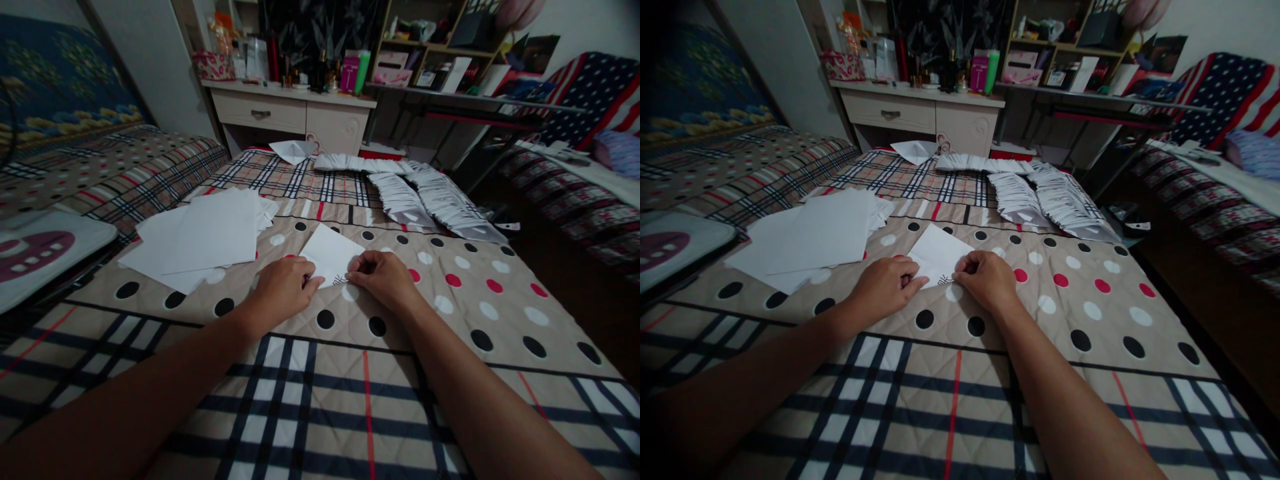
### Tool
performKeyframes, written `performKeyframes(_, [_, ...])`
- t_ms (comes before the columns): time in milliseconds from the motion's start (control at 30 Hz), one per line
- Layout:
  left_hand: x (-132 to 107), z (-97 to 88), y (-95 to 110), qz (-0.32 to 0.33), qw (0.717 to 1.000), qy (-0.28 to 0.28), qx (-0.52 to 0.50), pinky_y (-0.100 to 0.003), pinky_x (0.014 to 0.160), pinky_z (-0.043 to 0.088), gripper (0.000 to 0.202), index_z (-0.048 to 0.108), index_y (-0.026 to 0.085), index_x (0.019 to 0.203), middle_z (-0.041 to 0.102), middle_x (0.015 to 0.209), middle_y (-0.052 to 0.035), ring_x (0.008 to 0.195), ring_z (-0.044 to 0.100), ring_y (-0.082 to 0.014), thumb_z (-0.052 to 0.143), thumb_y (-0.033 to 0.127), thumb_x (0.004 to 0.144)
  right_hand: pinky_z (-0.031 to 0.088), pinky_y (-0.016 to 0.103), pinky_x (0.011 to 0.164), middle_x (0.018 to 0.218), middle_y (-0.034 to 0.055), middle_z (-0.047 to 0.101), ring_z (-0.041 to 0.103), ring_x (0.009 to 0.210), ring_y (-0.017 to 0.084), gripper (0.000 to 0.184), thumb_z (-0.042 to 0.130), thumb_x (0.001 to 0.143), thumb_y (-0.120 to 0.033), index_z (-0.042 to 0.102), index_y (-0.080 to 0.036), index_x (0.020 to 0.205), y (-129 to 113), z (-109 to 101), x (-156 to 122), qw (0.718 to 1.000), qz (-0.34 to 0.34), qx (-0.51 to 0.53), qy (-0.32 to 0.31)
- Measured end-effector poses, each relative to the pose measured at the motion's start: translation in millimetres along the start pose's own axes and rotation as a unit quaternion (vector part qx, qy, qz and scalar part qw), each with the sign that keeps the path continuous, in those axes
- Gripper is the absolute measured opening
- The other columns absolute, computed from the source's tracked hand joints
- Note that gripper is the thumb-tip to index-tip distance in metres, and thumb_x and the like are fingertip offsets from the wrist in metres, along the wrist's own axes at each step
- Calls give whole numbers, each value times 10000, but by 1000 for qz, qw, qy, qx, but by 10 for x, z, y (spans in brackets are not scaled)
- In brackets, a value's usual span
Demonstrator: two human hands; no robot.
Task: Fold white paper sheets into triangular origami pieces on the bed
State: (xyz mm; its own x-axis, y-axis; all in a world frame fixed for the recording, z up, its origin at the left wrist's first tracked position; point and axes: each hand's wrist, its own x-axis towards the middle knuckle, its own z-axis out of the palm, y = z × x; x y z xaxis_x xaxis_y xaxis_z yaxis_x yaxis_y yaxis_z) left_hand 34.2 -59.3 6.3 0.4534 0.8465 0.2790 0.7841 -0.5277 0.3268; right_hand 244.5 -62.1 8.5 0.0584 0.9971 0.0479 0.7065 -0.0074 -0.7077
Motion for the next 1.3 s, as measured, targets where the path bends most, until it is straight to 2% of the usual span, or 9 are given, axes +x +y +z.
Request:
performKeyframes(133, [16, -13, 22, -10, 999, -30, 25, -291, 537, 205, 281, 574, 178, 625, 585, 645, -28, 584, 479, -150, 557, 347, 848, 389, 239, 522, 623, 0, 669, 579, 550, 131, 70, 728, 661, -257, 675, -211, 665, -10, -5, 9, 1000, 1, -11, -12])
performKeyframes(367, [38, -66, 39, -81, 993, -76, 49, -298, 559, 245, 333, 627, 194, 666, 633, 682, -36, 635, 536, -172, 553, 465, 845, 394, 243, 546, 630, -11, 657, 589, 581, 135, 82, 701, 687, -283, 665, -211, 696, -36, -18, 6, 998, 13, -49, -27])
performKeyframes(700, [42, -7, 70, -80, 986, -78, 123, -324, 587, 332, 350, 688, 199, 788, 713, 848, -84, 762, 636, -238, 434, 406, 911, 377, 247, 537, 628, -14, 658, 580, 570, 130, 84, 701, 686, -283, 660, -210, 689, -58, -27, -5, 998, 18, -55, -27])
performKeyframes(1300, [23, 8, 55, -74, 988, -55, 124, -304, 570, 315, 371, 684, 222, 790, 700, 791, -54, 738, 637, -225, 429, 456, 923, 386, 239, 549, 651, -13, 675, 593, 589, 131, 63, 694, 695, -273, 673, -214, 705, -65, -29, -7, 998, 15, -60, -30])
